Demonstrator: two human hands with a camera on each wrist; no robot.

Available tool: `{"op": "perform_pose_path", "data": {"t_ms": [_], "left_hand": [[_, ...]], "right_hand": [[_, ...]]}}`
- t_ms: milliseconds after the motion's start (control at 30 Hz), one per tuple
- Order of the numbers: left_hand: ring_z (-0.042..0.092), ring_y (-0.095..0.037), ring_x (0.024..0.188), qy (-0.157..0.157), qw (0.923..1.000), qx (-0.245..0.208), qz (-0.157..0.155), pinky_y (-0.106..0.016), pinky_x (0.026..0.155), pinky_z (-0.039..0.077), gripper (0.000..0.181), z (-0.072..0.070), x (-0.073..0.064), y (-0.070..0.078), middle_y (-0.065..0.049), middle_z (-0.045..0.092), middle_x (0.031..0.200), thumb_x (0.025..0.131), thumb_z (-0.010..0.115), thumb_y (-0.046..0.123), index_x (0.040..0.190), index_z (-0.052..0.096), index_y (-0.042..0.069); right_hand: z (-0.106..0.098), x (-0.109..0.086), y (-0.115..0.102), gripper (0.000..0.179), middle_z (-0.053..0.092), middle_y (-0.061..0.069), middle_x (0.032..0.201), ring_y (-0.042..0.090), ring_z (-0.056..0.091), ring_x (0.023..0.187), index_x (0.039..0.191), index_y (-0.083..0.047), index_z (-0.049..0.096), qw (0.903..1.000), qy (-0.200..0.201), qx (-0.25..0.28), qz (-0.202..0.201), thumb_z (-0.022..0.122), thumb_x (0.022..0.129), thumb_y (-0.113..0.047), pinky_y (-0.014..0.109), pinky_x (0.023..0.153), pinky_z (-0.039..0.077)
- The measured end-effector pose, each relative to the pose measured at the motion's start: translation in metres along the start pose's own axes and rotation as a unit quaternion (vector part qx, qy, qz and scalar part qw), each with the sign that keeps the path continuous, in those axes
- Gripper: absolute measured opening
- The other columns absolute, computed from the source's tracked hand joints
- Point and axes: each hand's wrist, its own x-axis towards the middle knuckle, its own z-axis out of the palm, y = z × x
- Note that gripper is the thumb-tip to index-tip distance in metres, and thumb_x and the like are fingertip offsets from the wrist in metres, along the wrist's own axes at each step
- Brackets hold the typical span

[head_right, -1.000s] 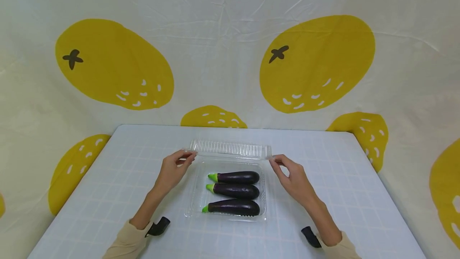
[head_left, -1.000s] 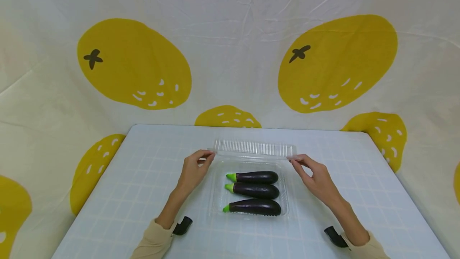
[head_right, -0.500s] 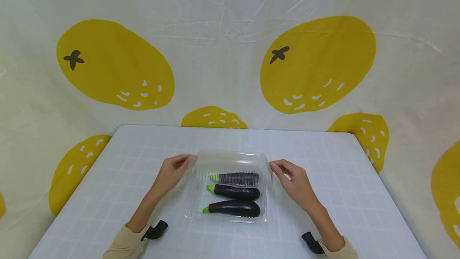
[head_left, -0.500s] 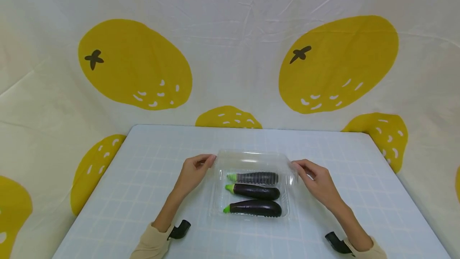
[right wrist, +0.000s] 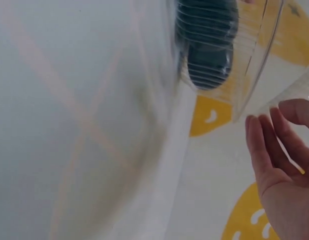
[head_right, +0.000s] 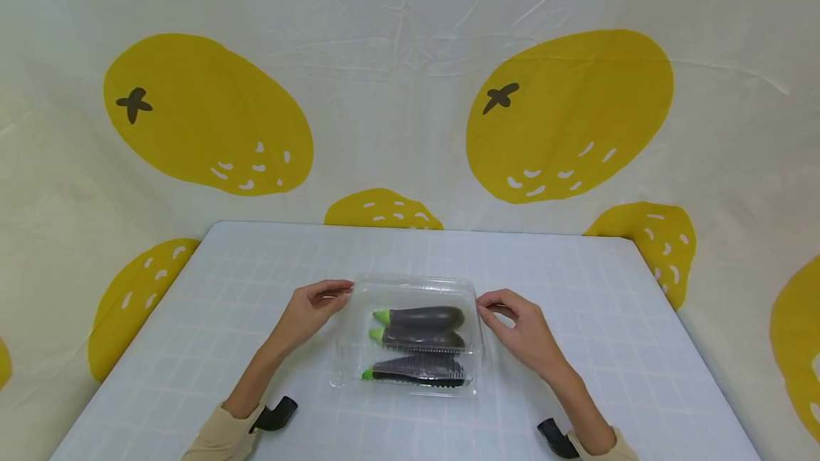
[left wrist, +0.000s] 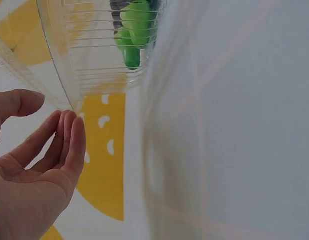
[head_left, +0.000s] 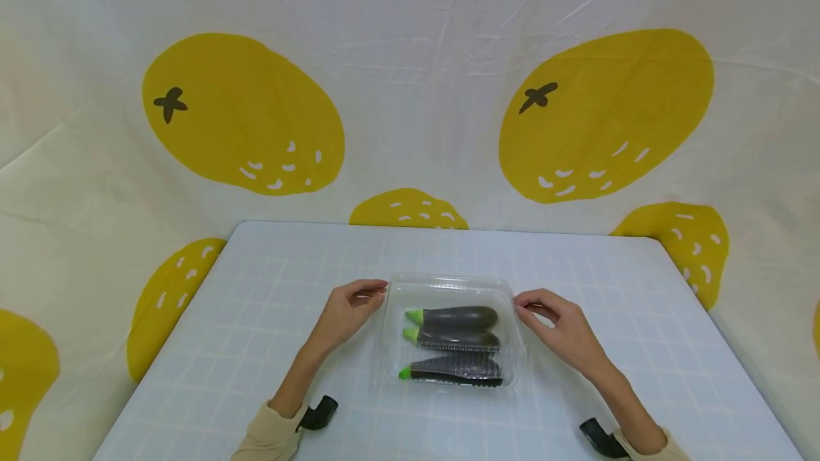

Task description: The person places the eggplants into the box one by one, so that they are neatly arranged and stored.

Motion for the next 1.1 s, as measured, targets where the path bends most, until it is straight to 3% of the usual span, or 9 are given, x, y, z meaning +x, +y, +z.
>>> {"op": "perform_pose_path", "data": {"t_ms": [267,433,567,800,933,1100], "left_hand": [[0.065,-0.024,0.106,-0.009,0.9999,-0.009,-0.002,-0.031,0.096,0.055,0.035,0.002,-0.005,-0.002,-0.013,0.069,0.119,0.096,0.072,0.007,0.130,0.067,0.001],[0.065,-0.025,0.107,-0.017,0.9997,-0.015,-0.004,-0.028,0.095,0.055,0.042,0.003,-0.007,-0.002,-0.013,0.067,0.118,0.096,0.073,0.008,0.135,0.062,0.001],[0.066,-0.025,0.107,-0.023,0.9997,-0.012,-0.001,-0.027,0.095,0.055,0.047,0.003,-0.009,-0.004,-0.013,0.065,0.118,0.096,0.074,0.008,0.139,0.058,0.000],[0.066,-0.024,0.106,-0.031,0.9993,-0.002,-0.020,-0.028,0.096,0.055,0.049,0.001,-0.019,-0.005,-0.012,0.065,0.118,0.095,0.074,0.009,0.140,0.057,0.001],[0.066,-0.023,0.104,-0.046,0.9985,0.010,-0.027,-0.029,0.096,0.054,0.049,0.000,-0.026,-0.004,-0.010,0.065,0.116,0.097,0.074,0.014,0.141,0.056,0.001],[0.067,-0.022,0.103,-0.060,0.9975,0.027,-0.027,-0.026,0.095,0.054,0.048,0.000,-0.033,-0.003,-0.007,0.068,0.111,0.098,0.073,0.018,0.139,0.058,-0.001]], "right_hand": [[0.005,-0.006,0.000,0.028,0.070,0.009,0.110,0.014,0.068,0.102,0.111,-0.007,0.070,0.9993,0.000,-0.002,-0.037,0.076,0.088,0.009,0.016,0.093,0.052],[0.006,-0.009,0.001,0.032,0.070,0.005,0.113,0.016,0.066,0.103,0.111,-0.010,0.071,0.9980,0.007,-0.043,-0.046,0.079,0.086,0.007,0.012,0.095,0.048],[0.008,-0.011,0.001,0.032,0.068,0.005,0.115,0.017,0.064,0.106,0.111,-0.009,0.070,0.9964,0.008,-0.067,-0.052,0.079,0.085,0.008,0.018,0.091,0.053],[0.008,-0.020,-0.001,0.036,0.066,0.007,0.117,0.026,0.069,0.099,0.124,-0.003,0.063,0.9967,-0.013,-0.080,-0.006,0.077,0.090,0.000,0.036,0.081,0.061],[0.008,-0.027,-0.002,0.038,0.068,0.009,0.116,0.019,0.071,0.094,0.127,-0.002,0.062,0.9964,-0.019,-0.081,0.017,0.077,0.091,-0.003,0.034,0.080,0.061],[0.008,-0.033,-0.006,0.038,0.070,-0.001,0.102,0.007,0.069,0.086,0.127,-0.002,0.063,0.9960,-0.021,-0.083,0.028,0.076,0.092,-0.004,0.028,0.077,0.060]]}}
